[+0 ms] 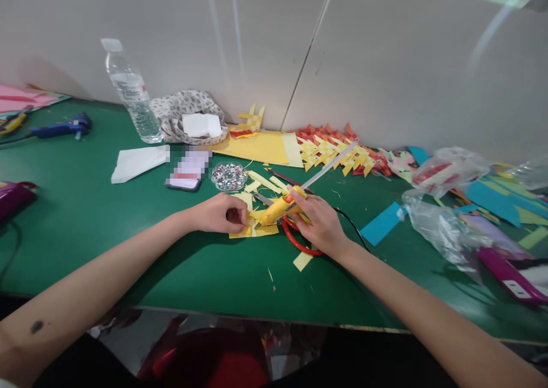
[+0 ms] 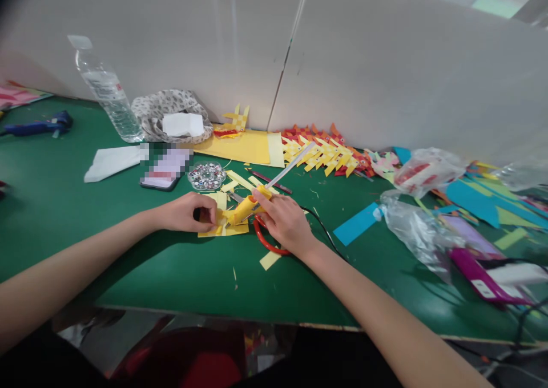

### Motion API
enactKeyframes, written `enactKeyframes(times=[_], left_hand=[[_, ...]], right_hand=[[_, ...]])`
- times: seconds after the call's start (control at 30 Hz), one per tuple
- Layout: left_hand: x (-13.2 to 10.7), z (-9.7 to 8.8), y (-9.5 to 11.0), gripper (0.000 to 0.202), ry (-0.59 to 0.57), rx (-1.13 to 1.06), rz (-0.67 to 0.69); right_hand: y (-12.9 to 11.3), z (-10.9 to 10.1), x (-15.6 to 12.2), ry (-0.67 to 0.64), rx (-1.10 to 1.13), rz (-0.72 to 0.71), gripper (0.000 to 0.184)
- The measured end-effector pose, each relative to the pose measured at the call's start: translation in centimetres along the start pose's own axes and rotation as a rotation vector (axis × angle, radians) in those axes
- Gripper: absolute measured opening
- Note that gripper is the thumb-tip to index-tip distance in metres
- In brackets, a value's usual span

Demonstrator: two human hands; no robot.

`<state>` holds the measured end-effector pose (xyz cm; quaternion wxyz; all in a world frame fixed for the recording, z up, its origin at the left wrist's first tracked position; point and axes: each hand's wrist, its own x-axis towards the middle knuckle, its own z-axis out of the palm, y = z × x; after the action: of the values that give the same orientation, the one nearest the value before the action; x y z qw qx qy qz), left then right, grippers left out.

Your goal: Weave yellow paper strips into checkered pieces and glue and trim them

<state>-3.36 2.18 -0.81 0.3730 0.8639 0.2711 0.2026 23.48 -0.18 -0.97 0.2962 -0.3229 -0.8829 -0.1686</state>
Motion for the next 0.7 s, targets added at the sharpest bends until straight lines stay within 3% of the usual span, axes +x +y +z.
enactKeyframes(times=[0.7], left_hand=[[-0.04, -0.01, 0.24, 0.004, -0.002, 0.004, -0.019]], right_hand=[[-0.23, -0.22, 0.14, 0.023, 0.042, 0.006, 0.071]])
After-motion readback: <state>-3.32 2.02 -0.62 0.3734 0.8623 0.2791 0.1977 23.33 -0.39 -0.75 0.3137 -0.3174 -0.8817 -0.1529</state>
